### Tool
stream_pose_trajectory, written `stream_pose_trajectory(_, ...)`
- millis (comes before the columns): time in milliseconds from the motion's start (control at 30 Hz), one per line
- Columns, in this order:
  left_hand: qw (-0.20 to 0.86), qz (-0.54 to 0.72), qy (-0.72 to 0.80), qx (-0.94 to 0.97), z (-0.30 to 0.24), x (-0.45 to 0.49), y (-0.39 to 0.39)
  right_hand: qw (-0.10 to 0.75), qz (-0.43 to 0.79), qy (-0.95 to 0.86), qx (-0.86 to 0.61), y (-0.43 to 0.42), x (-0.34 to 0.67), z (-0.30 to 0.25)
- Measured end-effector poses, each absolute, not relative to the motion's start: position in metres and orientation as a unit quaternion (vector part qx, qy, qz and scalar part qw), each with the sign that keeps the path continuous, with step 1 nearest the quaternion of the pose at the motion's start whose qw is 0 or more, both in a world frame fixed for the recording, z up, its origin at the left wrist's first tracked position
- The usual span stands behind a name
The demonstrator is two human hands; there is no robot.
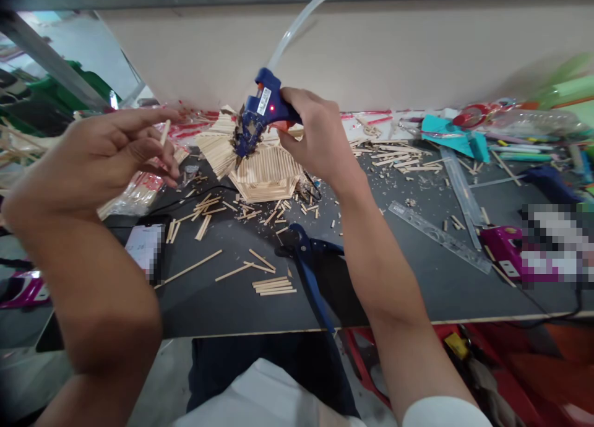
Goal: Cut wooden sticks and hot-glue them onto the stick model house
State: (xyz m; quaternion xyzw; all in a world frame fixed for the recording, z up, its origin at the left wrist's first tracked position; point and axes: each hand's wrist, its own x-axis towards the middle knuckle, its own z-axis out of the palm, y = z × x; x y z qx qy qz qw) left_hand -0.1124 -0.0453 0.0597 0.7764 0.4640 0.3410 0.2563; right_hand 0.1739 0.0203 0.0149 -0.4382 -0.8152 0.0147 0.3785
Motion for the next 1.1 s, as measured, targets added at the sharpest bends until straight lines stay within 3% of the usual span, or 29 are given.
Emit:
stream_pose_trajectory(267, 0.272, 0.272, 0.524, 0.76, 0.057, -0.107, -0.043, 0.371, 0.026, -0.835, -0.405, 0.023, 0.171, 0.011)
stream_pose_trajectory(400, 0.287, 0.305, 0.55, 0.722, 0.066, -0.098, -0.049, 0.385, 0.043, -0.84, -0.379, 0.023, 0.17, 0.011)
stream_pose_trajectory(967, 0.2, 0.36, 0.564, 0.716, 0.066, -0.095, -0.055, 0.39, 0.009, -0.85, -0.354, 0.028, 0.169, 0.008)
stream_pose_trajectory(1100, 0.12, 0.364, 0.585, 0.715, 0.067, -0.092, -0.056, 0.392, 0.017, -0.844, -0.365, 0.027, 0.17, 0.009)
